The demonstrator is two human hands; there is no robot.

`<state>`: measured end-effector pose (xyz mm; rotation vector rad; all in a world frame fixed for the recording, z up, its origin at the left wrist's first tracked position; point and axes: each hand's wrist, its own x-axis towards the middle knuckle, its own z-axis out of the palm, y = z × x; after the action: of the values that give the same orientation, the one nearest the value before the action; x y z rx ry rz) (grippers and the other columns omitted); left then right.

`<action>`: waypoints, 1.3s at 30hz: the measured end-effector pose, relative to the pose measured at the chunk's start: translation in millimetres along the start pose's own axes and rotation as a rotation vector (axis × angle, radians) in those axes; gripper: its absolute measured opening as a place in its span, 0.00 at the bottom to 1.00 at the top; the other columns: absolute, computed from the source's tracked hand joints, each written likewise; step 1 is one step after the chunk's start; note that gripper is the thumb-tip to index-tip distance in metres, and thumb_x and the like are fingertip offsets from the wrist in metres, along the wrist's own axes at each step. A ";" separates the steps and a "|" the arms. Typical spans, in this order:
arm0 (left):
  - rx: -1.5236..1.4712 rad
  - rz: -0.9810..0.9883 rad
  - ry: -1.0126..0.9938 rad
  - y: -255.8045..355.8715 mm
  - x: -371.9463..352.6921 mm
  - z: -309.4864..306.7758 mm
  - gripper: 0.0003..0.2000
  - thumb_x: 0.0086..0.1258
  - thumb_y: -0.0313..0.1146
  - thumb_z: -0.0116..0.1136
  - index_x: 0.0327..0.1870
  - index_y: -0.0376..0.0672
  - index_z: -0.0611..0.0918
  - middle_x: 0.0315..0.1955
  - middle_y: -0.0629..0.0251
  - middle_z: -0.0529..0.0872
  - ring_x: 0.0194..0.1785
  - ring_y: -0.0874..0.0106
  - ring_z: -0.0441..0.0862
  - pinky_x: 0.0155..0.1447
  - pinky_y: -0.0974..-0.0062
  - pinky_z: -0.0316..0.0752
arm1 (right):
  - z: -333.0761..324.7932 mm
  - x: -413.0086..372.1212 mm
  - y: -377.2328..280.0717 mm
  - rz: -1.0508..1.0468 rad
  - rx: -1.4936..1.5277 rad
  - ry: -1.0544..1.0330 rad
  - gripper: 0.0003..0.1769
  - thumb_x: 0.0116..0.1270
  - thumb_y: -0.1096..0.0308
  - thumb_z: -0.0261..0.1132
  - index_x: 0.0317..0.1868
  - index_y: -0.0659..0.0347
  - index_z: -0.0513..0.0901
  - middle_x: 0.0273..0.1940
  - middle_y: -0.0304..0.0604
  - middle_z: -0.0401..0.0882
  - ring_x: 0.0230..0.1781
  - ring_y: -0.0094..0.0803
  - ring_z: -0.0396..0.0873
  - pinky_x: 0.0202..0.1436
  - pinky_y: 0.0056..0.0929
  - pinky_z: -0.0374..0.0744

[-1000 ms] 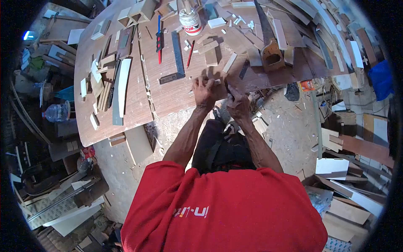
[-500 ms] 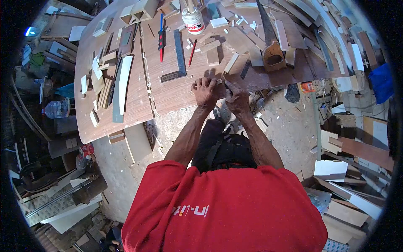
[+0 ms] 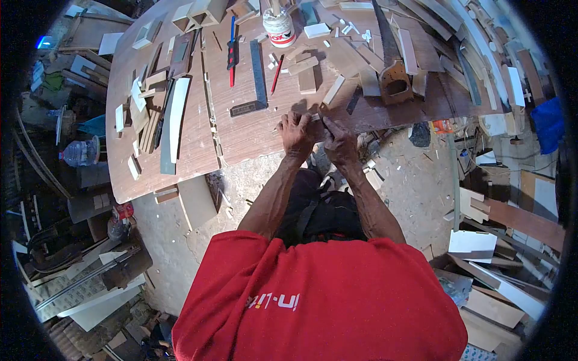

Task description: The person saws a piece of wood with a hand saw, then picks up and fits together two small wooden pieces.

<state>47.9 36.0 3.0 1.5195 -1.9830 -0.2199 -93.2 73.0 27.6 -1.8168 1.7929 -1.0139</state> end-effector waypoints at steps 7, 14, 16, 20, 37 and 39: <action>-0.004 0.034 0.055 9.0 2.5 -4.3 0.14 0.55 0.37 0.65 0.43 0.49 0.82 0.40 0.60 0.75 0.47 0.57 0.71 0.48 0.56 0.62 | 15.8 12.6 0.7 -0.036 -0.020 -0.013 0.20 0.59 0.75 0.58 0.53 0.63 0.81 0.38 0.55 0.80 0.37 0.53 0.80 0.40 0.45 0.78; 0.014 0.020 0.045 7.1 4.2 -5.6 0.14 0.59 0.33 0.59 0.48 0.49 0.80 0.41 0.60 0.74 0.49 0.56 0.71 0.49 0.54 0.63 | -19.8 -19.7 -8.1 0.041 0.031 -0.018 0.20 0.59 0.75 0.57 0.52 0.64 0.81 0.41 0.58 0.82 0.41 0.55 0.81 0.44 0.43 0.79; 0.032 0.049 -0.046 3.9 5.0 -13.3 0.15 0.60 0.33 0.59 0.49 0.49 0.79 0.42 0.59 0.75 0.50 0.56 0.72 0.50 0.54 0.63 | -24.4 -20.6 -9.3 0.049 0.067 0.025 0.20 0.58 0.75 0.57 0.52 0.65 0.82 0.41 0.59 0.82 0.41 0.55 0.81 0.45 0.43 0.79; 0.052 0.171 -0.164 1.0 11.4 -23.3 0.16 0.60 0.34 0.58 0.51 0.49 0.79 0.45 0.59 0.76 0.53 0.56 0.72 0.52 0.54 0.63 | -34.4 -12.8 -16.3 0.117 0.089 0.036 0.19 0.59 0.75 0.57 0.52 0.66 0.82 0.40 0.59 0.83 0.40 0.54 0.82 0.45 0.43 0.79; -0.023 0.096 -0.036 -0.3 0.6 -1.9 0.15 0.54 0.33 0.61 0.43 0.45 0.77 0.43 0.58 0.75 0.51 0.55 0.70 0.52 0.53 0.62 | -13.2 -7.1 -7.3 0.041 0.053 0.060 0.20 0.61 0.72 0.59 0.55 0.60 0.81 0.37 0.58 0.82 0.37 0.54 0.81 0.41 0.45 0.79; -0.045 0.086 -0.005 1.9 3.2 -2.2 0.14 0.53 0.32 0.60 0.42 0.44 0.76 0.42 0.58 0.75 0.50 0.54 0.70 0.51 0.54 0.62 | -17.1 -4.0 -14.6 0.107 0.051 -0.034 0.20 0.61 0.72 0.59 0.55 0.63 0.81 0.41 0.57 0.82 0.41 0.53 0.81 0.45 0.44 0.79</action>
<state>47.1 34.2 6.9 1.4040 -2.0286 -0.2308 -95.1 81.9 48.5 -1.6782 1.8063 -0.9731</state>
